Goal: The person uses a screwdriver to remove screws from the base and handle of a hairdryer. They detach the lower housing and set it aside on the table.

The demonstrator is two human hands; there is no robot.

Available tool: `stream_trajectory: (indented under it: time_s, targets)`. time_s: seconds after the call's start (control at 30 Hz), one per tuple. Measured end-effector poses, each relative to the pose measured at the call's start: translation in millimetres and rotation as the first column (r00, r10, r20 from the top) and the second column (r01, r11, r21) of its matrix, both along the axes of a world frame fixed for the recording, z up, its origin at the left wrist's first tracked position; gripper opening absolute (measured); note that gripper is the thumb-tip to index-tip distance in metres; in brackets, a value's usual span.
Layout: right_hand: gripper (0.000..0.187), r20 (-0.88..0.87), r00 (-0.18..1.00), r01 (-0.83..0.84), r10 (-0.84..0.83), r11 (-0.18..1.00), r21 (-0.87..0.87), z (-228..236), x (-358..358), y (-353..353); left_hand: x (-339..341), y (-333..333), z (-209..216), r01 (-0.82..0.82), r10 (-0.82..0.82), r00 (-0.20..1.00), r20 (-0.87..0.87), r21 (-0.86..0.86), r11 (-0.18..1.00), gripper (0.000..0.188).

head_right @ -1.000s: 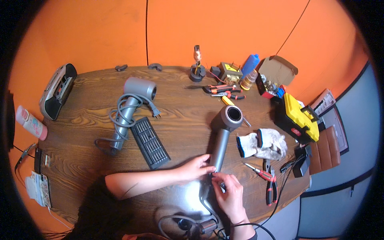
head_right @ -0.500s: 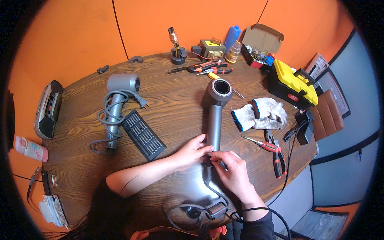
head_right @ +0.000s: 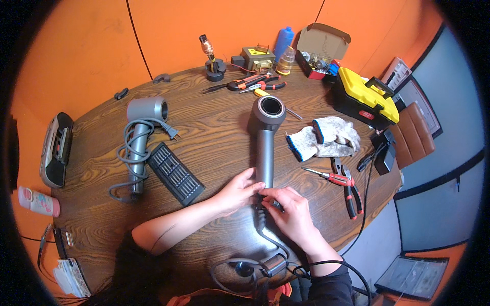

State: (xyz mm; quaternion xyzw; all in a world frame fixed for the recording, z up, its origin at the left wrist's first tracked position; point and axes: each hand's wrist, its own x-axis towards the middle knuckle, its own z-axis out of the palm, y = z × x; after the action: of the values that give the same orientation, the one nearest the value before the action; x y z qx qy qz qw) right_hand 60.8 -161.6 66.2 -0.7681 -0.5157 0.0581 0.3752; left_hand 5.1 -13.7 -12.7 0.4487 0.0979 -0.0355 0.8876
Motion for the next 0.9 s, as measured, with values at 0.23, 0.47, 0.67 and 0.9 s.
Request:
stream_trajectory:
  time_s: [0.23,0.47,0.67,0.9]
  targets:
    - [0.031,0.010,1.000,-0.019,0.019,1.000,0.014,-1.4,1.7,-0.2,0.1,-0.6,-1.9,-0.009,0.008,1.000,-0.018,-0.057,0.998,0.047]
    - [0.032,0.016,1.000,-0.026,0.027,0.999,-0.021,2.9,0.7,-0.2,-0.1,0.9,-1.4,0.003,-0.003,1.000,-0.014,0.002,1.000,0.048]
    - [0.033,0.025,1.000,-0.008,0.008,1.000,-0.001,1.3,0.7,0.1,-0.8,-1.0,0.0,-0.023,0.023,1.000,-0.015,-0.038,0.999,0.050]
    - [0.032,0.005,1.000,0.006,-0.006,1.000,-0.013,3.1,-1.9,0.1,1.4,-1.2,1.4,-0.029,0.030,0.998,-0.050,0.023,0.999,0.056]
